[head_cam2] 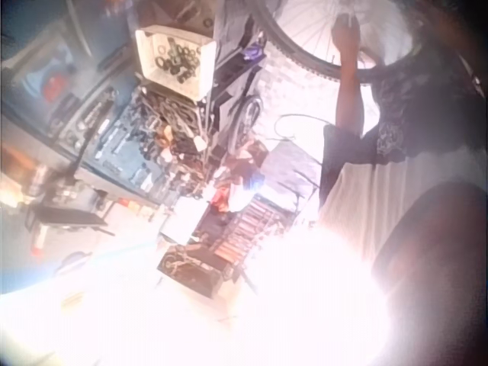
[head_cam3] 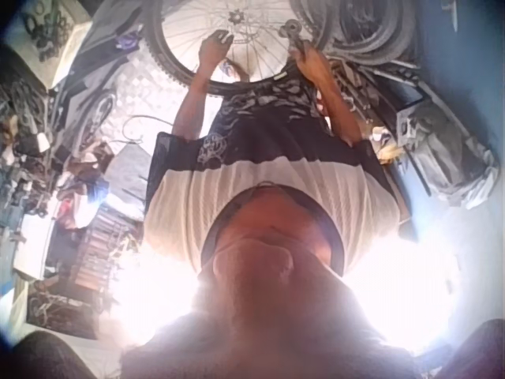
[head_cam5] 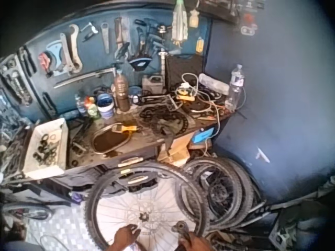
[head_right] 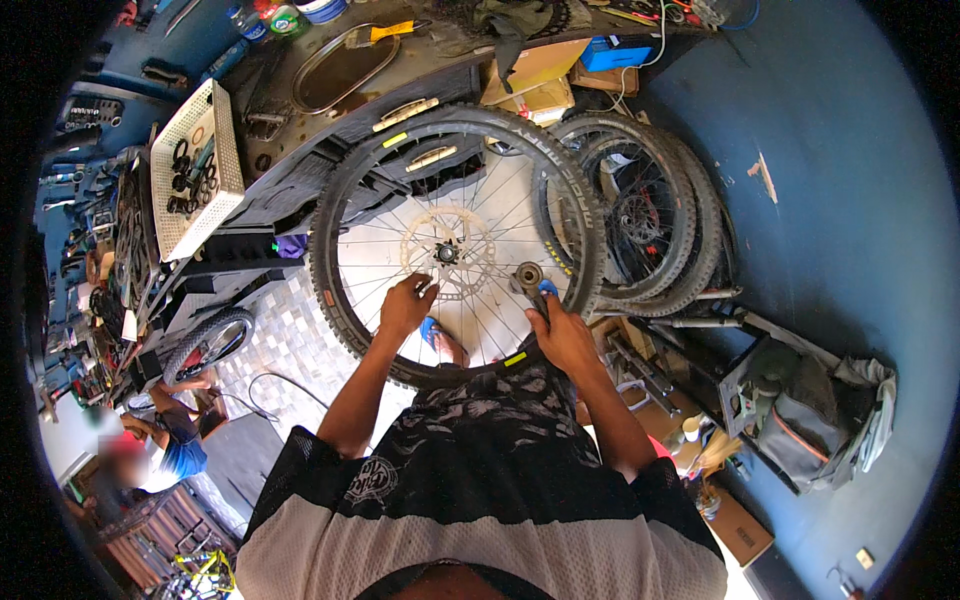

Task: The person removes a disc brake rotor from a bicycle wheel hub using a socket wrench, then cleans and installs a small black hub component. The person uses a rag to wipe the component and secures it onto the hub.

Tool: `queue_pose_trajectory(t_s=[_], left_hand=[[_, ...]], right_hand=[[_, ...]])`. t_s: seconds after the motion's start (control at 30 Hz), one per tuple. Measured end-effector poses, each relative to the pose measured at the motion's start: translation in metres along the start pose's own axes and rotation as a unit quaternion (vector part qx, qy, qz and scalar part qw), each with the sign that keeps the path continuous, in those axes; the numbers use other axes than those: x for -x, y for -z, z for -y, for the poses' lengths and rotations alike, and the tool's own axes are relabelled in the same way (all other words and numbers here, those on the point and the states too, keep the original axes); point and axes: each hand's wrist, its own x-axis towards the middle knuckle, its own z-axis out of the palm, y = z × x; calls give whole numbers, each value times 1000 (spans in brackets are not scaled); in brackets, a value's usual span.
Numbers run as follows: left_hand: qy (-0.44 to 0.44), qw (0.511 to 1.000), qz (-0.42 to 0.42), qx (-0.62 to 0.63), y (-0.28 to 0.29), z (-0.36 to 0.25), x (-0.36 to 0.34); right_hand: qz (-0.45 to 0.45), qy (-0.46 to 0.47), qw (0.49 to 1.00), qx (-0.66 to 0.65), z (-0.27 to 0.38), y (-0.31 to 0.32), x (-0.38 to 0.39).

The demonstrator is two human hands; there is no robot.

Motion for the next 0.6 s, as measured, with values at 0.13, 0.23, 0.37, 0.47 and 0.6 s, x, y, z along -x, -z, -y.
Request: queue_pose_trajectory(t_s=[0.13,0.23,0.37,0.47,0.6], left_hand=[[83,996,18,34,5,34,37],[116,992,29,46,6,55,64],[136,988,9,71,4,72,81],[159,984,8,78,1,78,81],[122,986,2,117,0,78,70]], right_hand=[[4,-4,999,42,2,-3,-4],[18,14,998,59,6,0,-12],[35,19,997,67,17,2,-22],[35,23,997,71,25,1,-32],[29,42,997,63,33,0,-45]])
